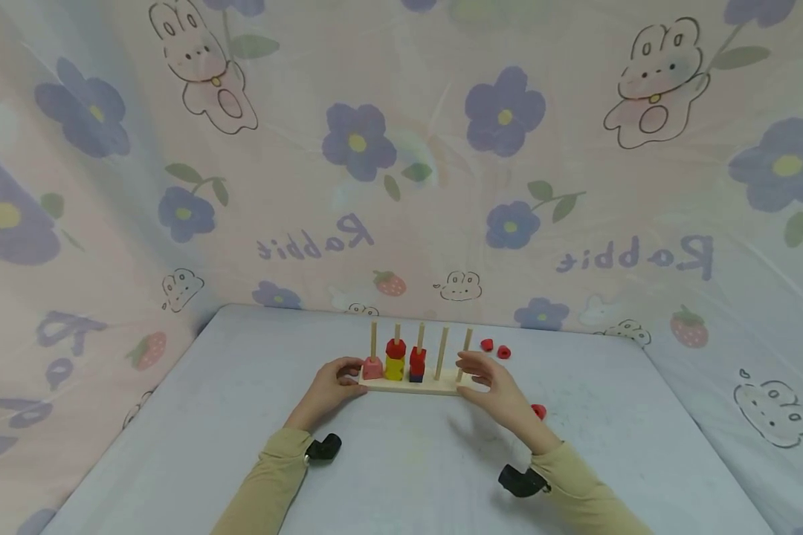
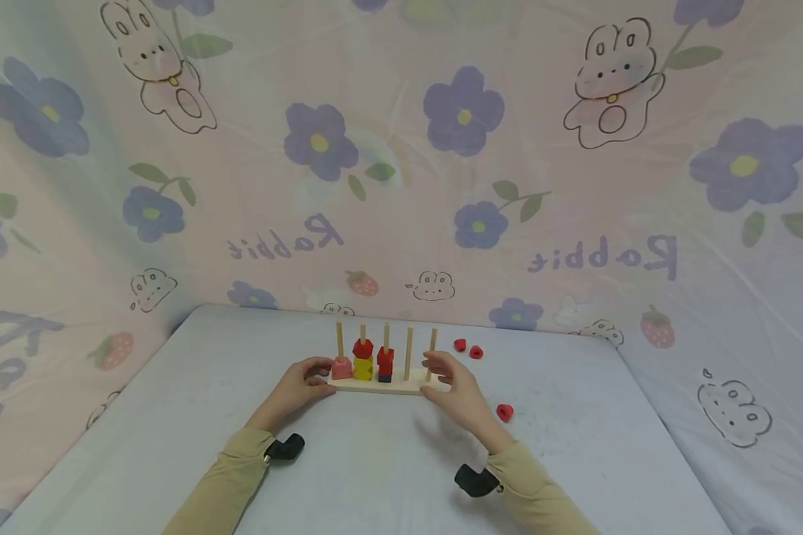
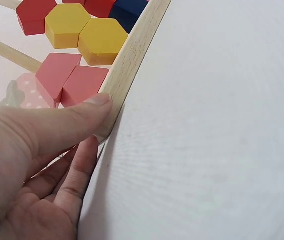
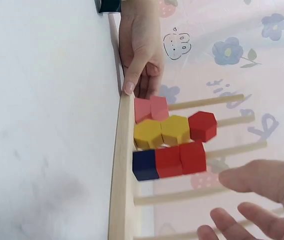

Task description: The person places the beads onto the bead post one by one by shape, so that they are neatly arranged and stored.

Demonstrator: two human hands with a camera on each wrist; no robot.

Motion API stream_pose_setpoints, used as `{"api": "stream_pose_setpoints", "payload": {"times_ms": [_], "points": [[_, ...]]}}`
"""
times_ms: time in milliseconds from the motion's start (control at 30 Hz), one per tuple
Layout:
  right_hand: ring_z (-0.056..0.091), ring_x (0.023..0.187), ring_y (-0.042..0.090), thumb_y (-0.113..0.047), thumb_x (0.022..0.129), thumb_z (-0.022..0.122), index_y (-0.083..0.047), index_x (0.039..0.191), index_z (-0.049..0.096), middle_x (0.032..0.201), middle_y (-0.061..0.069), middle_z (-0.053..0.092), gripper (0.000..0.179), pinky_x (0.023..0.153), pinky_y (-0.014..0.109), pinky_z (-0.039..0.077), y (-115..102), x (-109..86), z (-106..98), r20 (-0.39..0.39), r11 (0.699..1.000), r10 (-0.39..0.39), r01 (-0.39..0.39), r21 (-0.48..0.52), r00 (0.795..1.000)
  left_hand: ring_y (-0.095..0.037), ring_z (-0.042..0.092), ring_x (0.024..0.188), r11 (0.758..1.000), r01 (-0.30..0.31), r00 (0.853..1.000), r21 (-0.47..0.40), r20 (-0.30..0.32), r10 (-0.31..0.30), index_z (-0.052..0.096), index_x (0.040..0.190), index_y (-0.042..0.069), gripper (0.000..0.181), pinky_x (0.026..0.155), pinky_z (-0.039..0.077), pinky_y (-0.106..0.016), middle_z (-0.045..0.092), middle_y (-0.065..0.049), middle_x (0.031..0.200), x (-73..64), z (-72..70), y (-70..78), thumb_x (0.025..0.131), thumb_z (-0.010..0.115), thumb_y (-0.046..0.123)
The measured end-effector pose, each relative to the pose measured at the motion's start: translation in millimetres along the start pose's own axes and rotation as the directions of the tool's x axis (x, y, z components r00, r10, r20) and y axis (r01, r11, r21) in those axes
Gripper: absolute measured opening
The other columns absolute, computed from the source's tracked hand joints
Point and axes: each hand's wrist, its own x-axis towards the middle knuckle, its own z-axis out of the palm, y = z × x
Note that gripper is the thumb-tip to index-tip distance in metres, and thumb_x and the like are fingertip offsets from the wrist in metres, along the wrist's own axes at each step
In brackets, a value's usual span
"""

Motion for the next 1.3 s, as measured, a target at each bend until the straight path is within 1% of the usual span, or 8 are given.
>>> {"api": "stream_pose_setpoints", "payload": {"times_ms": [167,300,333,400,633,867,1067,1300], "points": [[0.053,0.113,0.040,0.005,0.082,0.071,0.004,0.128,0.051,0.120,0.023,0.058,0.051,0.094,0.055,0.043,-2,-8.8,-25,0.019,0.999,-0.017,0.018,-0.033,1.000,-0.019,0.061,0.086,1.000,-0.013,1.000,-0.015,0.006,0.013,0.059,0.122,0.003,0.048,0.078,0.054,-0.030,0.061,-0.010,0.108,-2.9,-0.1,6.8,0.078,0.078,0.004],[0.055,0.111,0.034,0.000,0.084,0.071,0.000,0.127,0.053,0.120,0.019,0.059,0.047,0.094,0.054,0.044,3,-13.4,-48,0.041,0.997,-0.015,0.018,-0.075,0.999,-0.019,0.061,0.086,1.000,-0.005,1.000,-0.012,0.005,0.005,0.059,0.123,0.003,0.049,0.078,0.054,-0.031,0.061,-0.010,0.108,-2.7,-0.8,6.5,0.078,0.078,0.004],[0.056,0.111,0.033,-0.003,0.084,0.072,0.000,0.127,0.053,0.120,0.017,0.059,0.047,0.094,0.054,0.044,5,-14.2,-54,0.048,0.996,-0.012,0.017,-0.085,0.999,-0.018,0.061,0.086,1.000,-0.007,1.000,-0.010,0.005,0.007,0.059,0.123,0.004,0.050,0.078,0.054,-0.029,0.061,-0.008,0.108,0.0,-0.6,0.5,0.078,0.079,0.006],[0.056,0.112,0.031,-0.008,0.085,0.072,-0.003,0.127,0.053,0.121,0.014,0.060,0.047,0.095,0.052,0.044,20,-14.6,-67,0.055,0.994,-0.003,0.009,-0.109,0.998,-0.018,0.062,0.086,1.000,-0.011,1.000,-0.008,0.004,0.011,0.059,0.123,0.003,0.050,0.078,0.054,-0.029,0.061,-0.008,0.108,0.1,-0.8,0.1,0.078,0.079,0.006],[0.052,0.115,0.040,-0.016,0.088,0.071,-0.002,0.130,0.050,0.124,0.019,0.057,0.050,0.096,0.054,0.042,39,-26.9,-101,0.075,0.985,0.053,-0.040,-0.169,0.996,-0.018,0.061,0.087,1.000,-0.001,1.000,-0.010,0.006,0.001,0.059,0.123,0.003,0.050,0.078,0.054,-0.029,0.061,-0.009,0.109,1.0,-0.6,-0.3,0.078,0.079,0.007],[0.050,0.115,0.046,-0.012,0.088,0.070,0.001,0.131,0.050,0.125,0.023,0.056,0.049,0.094,0.052,0.044,53,-39.1,-119,0.083,0.983,0.095,-0.080,-0.168,0.992,-0.018,0.061,0.086,1.000,0.014,1.000,0.000,-0.005,-0.014,0.060,0.123,0.004,0.050,0.078,0.054,-0.030,0.062,-0.007,0.107,1.1,-1.3,1.2,0.077,0.080,0.007],[0.050,0.116,0.045,-0.012,0.086,0.072,0.004,0.133,0.048,0.126,0.026,0.054,0.056,0.090,0.037,0.050,70,-45.6,-129,0.135,0.976,0.181,-0.161,-0.144,0.974,-0.017,0.061,0.086,1.000,0.009,1.000,0.008,-0.009,-0.009,0.059,0.123,0.004,0.051,0.078,0.054,-0.030,0.062,-0.007,0.107,1.5,-1.2,0.6,0.077,0.080,0.006],[0.053,0.112,0.042,-0.013,0.085,0.073,0.004,0.133,0.049,0.123,0.024,0.057,0.057,0.090,0.041,0.049,83,-51.4,-134,0.224,0.975,0.182,-0.147,-0.164,0.958,-0.017,0.061,0.084,1.000,0.007,1.000,0.002,-0.012,-0.007,0.059,0.123,0.002,0.051,0.078,0.054,-0.030,0.062,-0.008,0.106,0.9,0.4,2.7,0.077,0.079,0.005]]}}
